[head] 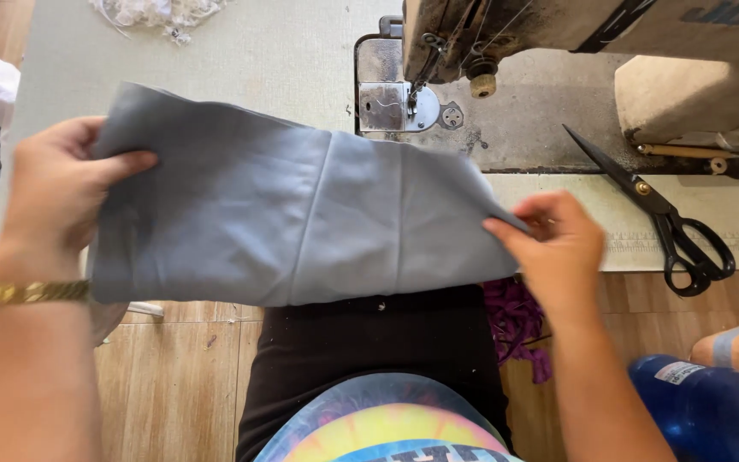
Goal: Sorting, cutting, and arranging small fabric pieces at a sewing workstation.
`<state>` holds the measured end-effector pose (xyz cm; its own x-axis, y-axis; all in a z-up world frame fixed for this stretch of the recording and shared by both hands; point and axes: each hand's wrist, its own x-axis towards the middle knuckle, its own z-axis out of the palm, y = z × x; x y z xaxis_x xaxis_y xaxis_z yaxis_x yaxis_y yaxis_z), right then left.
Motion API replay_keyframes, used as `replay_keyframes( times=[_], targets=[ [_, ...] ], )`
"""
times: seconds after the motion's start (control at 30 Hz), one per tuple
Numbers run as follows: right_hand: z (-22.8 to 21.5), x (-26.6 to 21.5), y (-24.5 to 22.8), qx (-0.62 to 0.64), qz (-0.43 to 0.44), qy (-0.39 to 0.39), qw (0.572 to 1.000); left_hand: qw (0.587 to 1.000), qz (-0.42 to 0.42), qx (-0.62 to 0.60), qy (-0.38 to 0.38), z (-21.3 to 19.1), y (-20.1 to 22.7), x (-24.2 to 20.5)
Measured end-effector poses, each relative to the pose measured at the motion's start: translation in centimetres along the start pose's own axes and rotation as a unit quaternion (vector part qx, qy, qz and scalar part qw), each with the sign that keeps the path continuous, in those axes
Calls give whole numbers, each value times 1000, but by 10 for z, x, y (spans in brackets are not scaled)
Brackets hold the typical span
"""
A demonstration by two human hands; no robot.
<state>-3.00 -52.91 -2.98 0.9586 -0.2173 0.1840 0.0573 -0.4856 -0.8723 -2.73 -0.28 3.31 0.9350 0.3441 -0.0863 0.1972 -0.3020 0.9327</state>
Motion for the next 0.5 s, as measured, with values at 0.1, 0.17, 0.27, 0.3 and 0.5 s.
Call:
replay_keyframes(
  times=[0.1,0.17,0.27,0.3,0.5],
  targets=[
    [-43,-4,-4,-7,13,35,999,989,-51,-142,2,-31,-20,-16],
    [-66,-5,14,0,-15,46,999,989,-26,-148,3,-40,-33,-34],
    [-92,-5,19,-1,-64,66,996,983,15,-183,9,-44,-34,-49],
    [-99,-6,17,-11,-82,72,994,977,27,-212,15,-44,-33,-54],
    [-93,20,6,21,-199,105,974,961,85,-261,8,-59,-29,-22]
  ],
)
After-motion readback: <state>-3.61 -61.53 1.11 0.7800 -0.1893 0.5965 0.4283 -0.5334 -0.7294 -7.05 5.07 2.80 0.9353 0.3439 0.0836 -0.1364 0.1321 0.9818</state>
